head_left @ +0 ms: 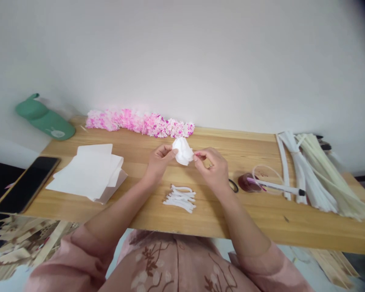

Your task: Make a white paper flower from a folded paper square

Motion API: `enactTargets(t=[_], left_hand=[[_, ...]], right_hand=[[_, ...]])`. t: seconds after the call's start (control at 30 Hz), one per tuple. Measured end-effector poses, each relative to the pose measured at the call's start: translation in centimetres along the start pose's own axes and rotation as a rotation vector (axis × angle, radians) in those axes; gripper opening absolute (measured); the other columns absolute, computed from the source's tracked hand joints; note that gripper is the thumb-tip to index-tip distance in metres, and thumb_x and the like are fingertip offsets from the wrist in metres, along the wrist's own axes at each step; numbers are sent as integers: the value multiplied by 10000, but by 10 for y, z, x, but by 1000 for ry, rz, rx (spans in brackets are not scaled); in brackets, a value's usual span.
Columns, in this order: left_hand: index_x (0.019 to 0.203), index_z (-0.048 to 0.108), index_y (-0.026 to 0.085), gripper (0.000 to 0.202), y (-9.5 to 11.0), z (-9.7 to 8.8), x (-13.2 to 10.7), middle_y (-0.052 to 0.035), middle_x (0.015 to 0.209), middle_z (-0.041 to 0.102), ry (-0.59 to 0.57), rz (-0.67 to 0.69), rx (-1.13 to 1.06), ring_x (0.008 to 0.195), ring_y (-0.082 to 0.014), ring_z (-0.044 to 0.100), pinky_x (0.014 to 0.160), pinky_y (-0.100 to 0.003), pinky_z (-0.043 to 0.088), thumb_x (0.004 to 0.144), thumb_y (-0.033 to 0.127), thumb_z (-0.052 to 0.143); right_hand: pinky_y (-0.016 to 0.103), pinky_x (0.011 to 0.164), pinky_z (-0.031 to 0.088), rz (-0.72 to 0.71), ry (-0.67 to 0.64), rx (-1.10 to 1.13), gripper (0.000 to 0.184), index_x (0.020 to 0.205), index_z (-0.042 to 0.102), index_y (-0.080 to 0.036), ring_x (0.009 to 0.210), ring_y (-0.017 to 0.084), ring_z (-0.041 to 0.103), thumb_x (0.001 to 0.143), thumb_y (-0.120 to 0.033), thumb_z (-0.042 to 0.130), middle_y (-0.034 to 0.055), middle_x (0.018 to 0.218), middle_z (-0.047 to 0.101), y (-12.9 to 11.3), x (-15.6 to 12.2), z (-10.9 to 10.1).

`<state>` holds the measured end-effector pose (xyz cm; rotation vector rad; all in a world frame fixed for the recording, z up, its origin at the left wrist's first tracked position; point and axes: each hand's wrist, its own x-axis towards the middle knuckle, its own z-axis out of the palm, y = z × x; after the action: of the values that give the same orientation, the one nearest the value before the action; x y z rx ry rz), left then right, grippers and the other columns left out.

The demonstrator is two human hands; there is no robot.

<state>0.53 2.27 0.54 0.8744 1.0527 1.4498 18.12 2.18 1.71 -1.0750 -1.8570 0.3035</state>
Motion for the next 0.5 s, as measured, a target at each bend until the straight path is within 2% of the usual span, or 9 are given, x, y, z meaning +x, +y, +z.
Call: enactTargets(t=[0.23,0.4,0.5], left_hand=[[744,650,156,262,-1,-4,4,18,716,658,24,6,-22,663,-89,565,680,-221,453,663,352,804],[712,634,157,273,1,0,-1,10,720,669,-13,60,48,674,-98,577,671,-220,457,661,360,809],[720,635,161,267,-1,1,-4,2,736,676,-38,68,86,678,-110,587,679,-234,469,679,371,794]], right_hand=[[316,698,459,40,19,49,92,865,657,-220,723,159,587,901,-228,573,4,769,656,-2,2,-5],[331,731,466,55,-54,66,76,916,658,-224,762,171,596,886,-257,596,19,834,678,0,0,-3],[338,715,455,36,-88,29,49,850,631,-229,747,181,587,865,-265,602,21,794,658,0,-1,0]])
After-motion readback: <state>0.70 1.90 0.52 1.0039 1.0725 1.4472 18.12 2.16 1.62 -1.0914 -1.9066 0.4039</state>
